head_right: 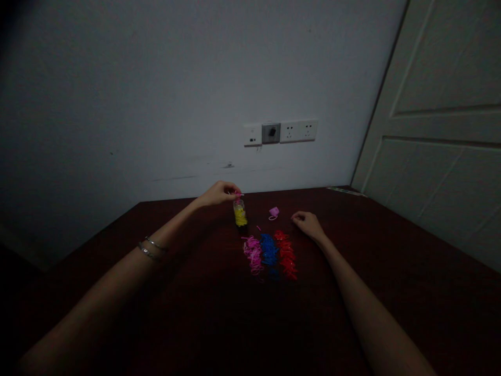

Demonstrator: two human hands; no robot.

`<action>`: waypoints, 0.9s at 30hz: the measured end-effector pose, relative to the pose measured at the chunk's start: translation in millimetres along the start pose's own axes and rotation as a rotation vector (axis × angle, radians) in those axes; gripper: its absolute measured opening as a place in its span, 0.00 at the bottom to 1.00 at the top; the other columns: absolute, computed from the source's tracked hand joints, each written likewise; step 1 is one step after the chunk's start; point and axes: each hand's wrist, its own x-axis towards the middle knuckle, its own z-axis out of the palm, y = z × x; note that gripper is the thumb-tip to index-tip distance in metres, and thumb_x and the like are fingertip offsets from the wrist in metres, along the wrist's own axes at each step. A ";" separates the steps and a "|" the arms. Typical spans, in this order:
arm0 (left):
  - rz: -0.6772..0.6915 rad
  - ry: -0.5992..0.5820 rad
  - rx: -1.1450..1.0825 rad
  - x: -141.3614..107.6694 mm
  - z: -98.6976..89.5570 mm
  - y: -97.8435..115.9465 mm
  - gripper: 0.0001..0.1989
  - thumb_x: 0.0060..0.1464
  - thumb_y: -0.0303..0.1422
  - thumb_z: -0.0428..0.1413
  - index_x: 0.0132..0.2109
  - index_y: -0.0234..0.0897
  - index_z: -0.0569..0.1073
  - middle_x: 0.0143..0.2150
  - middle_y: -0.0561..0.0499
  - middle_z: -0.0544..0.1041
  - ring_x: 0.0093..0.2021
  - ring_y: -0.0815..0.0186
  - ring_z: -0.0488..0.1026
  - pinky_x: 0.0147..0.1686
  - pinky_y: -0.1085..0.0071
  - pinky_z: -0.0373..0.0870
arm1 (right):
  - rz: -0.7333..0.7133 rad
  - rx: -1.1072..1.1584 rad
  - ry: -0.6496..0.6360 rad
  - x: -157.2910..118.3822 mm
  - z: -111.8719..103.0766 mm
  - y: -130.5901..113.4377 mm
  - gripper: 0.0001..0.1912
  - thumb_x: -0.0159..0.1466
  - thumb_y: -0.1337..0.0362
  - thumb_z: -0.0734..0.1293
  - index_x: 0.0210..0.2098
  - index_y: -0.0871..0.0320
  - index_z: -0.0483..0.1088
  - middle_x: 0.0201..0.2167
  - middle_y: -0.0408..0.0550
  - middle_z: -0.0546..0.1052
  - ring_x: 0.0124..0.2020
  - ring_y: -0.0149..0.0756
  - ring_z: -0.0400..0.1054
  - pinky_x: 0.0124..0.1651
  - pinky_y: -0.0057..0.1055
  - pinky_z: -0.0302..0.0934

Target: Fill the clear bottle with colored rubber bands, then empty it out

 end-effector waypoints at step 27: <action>-0.011 0.015 -0.027 -3.0 0.1 -0.4 0.11 0.44 0.32 0.55 0.33 0.30 0.76 0.30 0.47 0.76 0.32 0.69 0.68 0.34 0.71 0.62 | -0.005 -0.002 -0.003 -0.5 -1.4 -1.1 0.12 0.52 0.62 0.61 0.29 0.58 0.74 0.30 0.47 0.77 0.33 0.38 0.70 0.36 0.29 0.60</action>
